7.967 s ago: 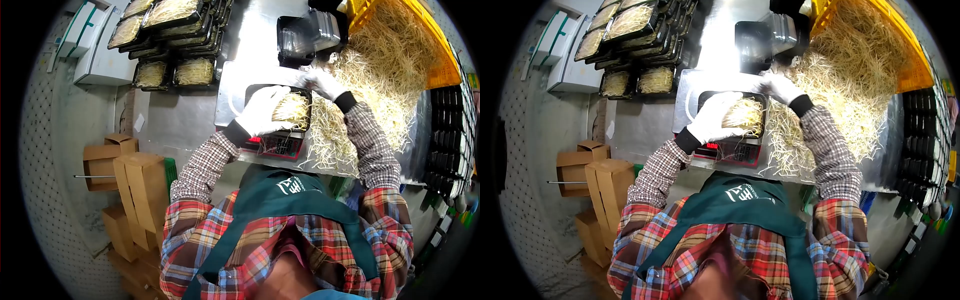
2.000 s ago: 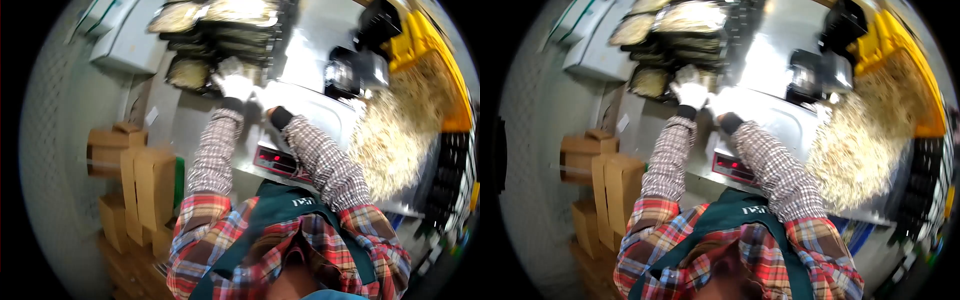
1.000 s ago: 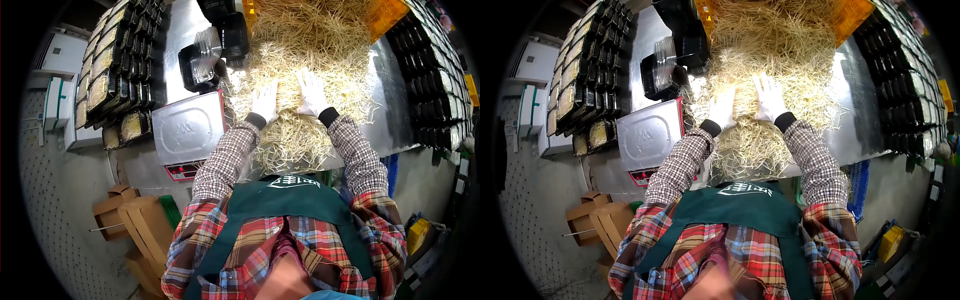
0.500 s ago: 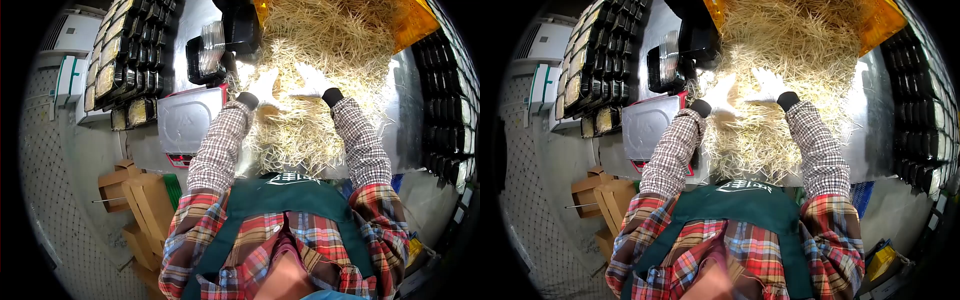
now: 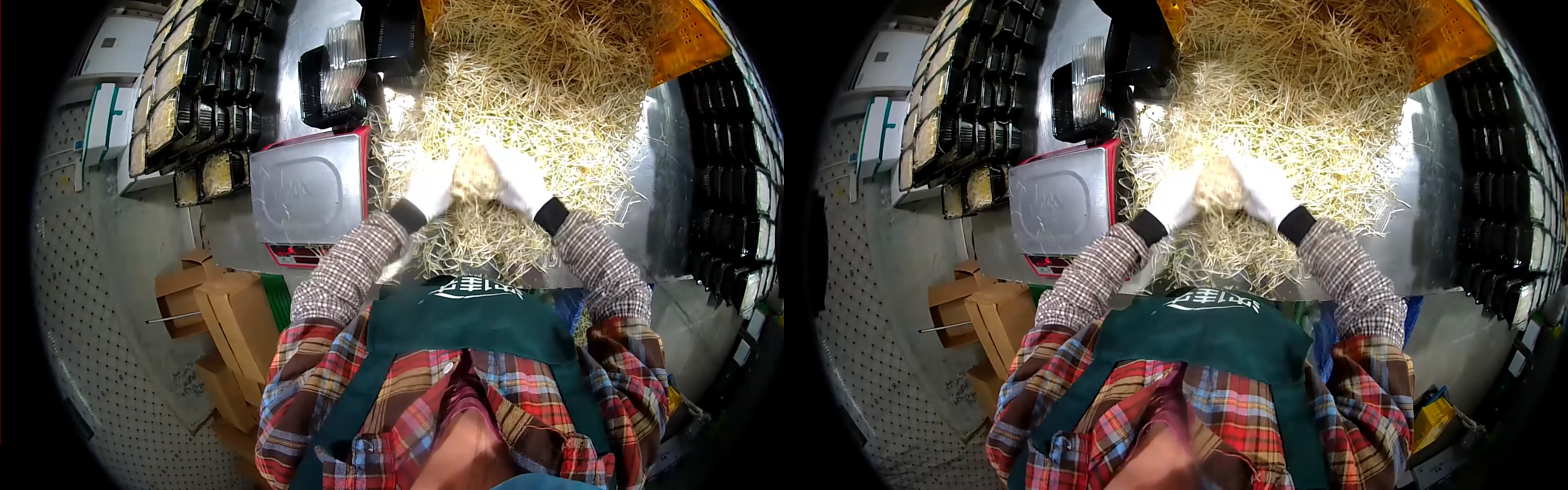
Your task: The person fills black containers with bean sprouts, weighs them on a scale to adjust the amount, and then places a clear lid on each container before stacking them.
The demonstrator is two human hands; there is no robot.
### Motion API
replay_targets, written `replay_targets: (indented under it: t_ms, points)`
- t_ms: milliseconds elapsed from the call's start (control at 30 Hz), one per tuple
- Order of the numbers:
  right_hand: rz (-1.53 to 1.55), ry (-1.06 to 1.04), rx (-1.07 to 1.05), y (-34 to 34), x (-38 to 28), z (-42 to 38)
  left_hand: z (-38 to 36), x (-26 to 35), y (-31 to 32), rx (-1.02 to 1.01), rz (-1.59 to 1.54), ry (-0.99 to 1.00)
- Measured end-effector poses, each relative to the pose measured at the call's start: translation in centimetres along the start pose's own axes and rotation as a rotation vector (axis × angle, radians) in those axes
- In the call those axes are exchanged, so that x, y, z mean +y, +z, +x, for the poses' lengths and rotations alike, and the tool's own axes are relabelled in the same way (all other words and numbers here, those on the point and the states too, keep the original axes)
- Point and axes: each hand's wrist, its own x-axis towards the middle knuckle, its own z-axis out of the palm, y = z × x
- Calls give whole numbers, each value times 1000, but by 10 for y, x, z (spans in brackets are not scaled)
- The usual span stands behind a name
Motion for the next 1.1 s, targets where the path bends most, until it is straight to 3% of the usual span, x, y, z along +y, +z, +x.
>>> replay_targets:
  t_ms: [67, 100, 167, 267, 333, 367, 433, 500, 533, 633, 700, 767, 800, 867, 933, 1000, 1033, 1100]
  points:
    - [-52, 100, -220, -59, -16, 22, -5, 21, -52, 182, 148, 135]
    - [-24, 211, -412, -76, -19, 33, -6, 24, -61, 180, 179, 129]
    - [-155, -25, -203, -46, 10, 29, -9, 28, -71, 178, 238, 110]
    - [-291, -69, -160, -36, 14, 29, -3, 22, -55, 253, 293, 58]
    - [-306, -12, -186, -19, 16, 26, 3, 16, -43, 170, 303, -3]
    - [-157, -105, 25, 20, 53, 24, 7, 7, -33, 174, 262, 20]
    - [-22, 36, -184, 18, 69, 13, 1, 3, -27, 196, 219, 82]
    - [-190, -48, -171, -24, 50, 2, -11, 5, -28, 236, 220, 169]
    - [-229, 15, -190, -51, 38, -6, -17, 7, -29, 196, 193, 140]
    - [656, 57, -28, -63, 93, -23, -19, 12, -37, 80, 15, 69]
    - [789, 88, 59, -97, 80, -25, -28, -4, -50, 157, 254, 204]
    - [142, 88, 66, -139, 36, -21, -28, -7, -87, 0, 319, 190]
    - [-180, 83, 68, -145, 20, -16, -29, 3, -110, -19, 221, 43]
    - [-112, 61, 103, -134, -9, 5, -6, -22, -119, 213, -389, 44]
    - [-73, -21, 39, -93, -18, 32, 20, -16, -129, 450, -928, -134]
    - [-41, -176, 82, -26, -4, 48, 32, -12, -122, 441, -1247, -134]
    - [55, -218, 76, 9, 2, 56, 34, -22, -100, 345, -755, -106]
    - [192, -196, 27, 27, -6, 51, 23, -26, -71, 161, -275, -1]
